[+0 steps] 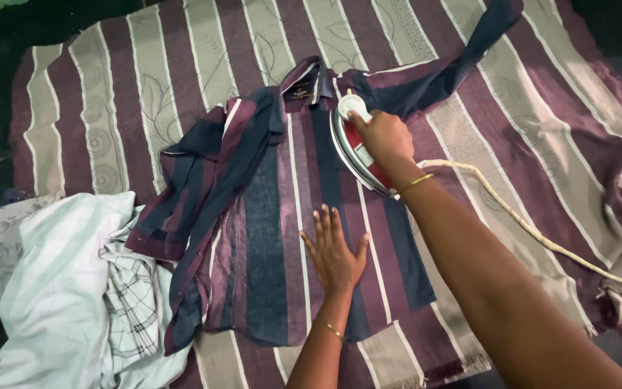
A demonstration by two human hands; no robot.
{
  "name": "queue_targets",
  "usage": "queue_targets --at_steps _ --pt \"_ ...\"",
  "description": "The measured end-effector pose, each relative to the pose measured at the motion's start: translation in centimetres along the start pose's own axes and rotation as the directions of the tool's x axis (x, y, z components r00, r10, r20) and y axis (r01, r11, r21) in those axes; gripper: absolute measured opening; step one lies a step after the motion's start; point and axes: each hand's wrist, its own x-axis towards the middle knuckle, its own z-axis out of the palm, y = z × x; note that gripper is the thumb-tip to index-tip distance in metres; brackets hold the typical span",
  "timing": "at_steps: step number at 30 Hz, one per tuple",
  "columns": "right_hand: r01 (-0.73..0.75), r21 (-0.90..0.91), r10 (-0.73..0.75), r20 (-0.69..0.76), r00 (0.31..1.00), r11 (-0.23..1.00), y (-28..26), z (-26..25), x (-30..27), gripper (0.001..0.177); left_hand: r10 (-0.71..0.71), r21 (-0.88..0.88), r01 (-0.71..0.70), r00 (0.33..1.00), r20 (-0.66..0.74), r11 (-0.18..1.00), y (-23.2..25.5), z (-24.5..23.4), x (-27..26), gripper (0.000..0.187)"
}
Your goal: The person irons a striped shirt laid out on a patterned cloth on the floor. They use a red and white electric iron to smooth the front, sleeves, and collar of the shirt, frequently adjusting the fabric with their hands to ensure even coverage.
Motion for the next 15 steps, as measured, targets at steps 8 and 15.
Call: queue_targets --at_steps 8,15 --pt "-0.027 0.044 0.028 -0.014 1.0 0.999 -3.0 1.3 3.7 0.063 0.064 -0.125 -0.071 0.996 -0.062 0.99 -0.7 0.5 -0.6 0.082" --pt "-0.052 0.044 0.054 -0.03 0.998 0.998 -5.1 2.1 6.3 0.062 0.072 -0.196 -0.093 0.991 -0.112 0.976 -1.0 0.9 -0.9 0.079"
